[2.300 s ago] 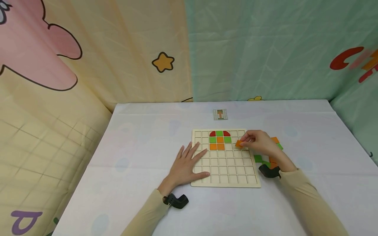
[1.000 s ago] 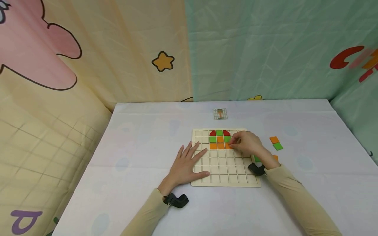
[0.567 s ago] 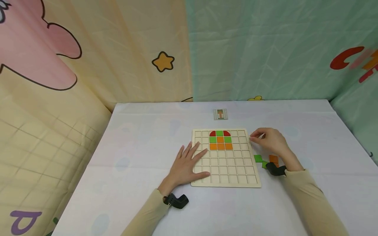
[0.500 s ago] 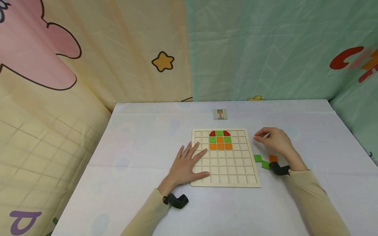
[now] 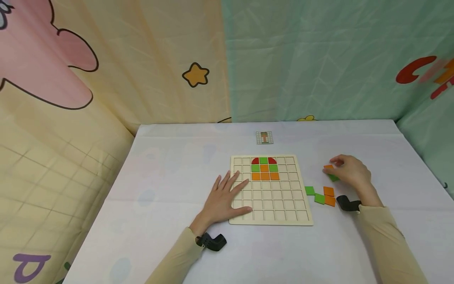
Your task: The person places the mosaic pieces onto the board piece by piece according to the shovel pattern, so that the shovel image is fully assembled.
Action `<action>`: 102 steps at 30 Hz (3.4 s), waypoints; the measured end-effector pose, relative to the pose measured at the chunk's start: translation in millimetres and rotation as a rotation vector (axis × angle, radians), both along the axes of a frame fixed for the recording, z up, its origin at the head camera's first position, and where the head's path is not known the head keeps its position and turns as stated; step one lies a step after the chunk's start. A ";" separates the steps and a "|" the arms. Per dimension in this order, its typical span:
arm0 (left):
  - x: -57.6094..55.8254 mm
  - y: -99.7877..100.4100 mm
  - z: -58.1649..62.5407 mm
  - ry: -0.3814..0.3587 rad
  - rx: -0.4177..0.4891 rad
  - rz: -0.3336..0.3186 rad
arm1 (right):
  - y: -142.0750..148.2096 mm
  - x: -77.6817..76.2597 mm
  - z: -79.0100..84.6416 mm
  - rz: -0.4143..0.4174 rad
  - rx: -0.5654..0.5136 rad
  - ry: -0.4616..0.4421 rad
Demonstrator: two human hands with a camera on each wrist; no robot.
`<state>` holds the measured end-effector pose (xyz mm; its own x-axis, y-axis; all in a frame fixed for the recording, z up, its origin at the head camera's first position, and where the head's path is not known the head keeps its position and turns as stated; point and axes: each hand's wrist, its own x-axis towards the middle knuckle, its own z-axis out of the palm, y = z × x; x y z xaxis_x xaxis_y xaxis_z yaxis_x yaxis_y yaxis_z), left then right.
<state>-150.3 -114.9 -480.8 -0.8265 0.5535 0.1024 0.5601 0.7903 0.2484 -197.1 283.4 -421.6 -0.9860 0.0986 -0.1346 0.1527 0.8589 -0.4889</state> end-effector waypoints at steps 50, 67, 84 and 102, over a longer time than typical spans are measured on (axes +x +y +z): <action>-0.7 0.2 -0.4 0.017 -0.019 -0.002 | -121.6 10.4 3.1 0.509 -0.251 0.069; -1.0 -1.8 0.4 0.000 -0.011 0.003 | -148.3 6.4 -0.1 0.507 -0.104 0.093; -0.3 -4.0 1.4 -0.003 -0.019 0.020 | -75.0 29.5 6.4 0.393 -0.098 0.133; 0.5 -12.7 3.6 0.006 0.015 0.032 | -21.7 41.2 3.5 0.295 -0.051 0.019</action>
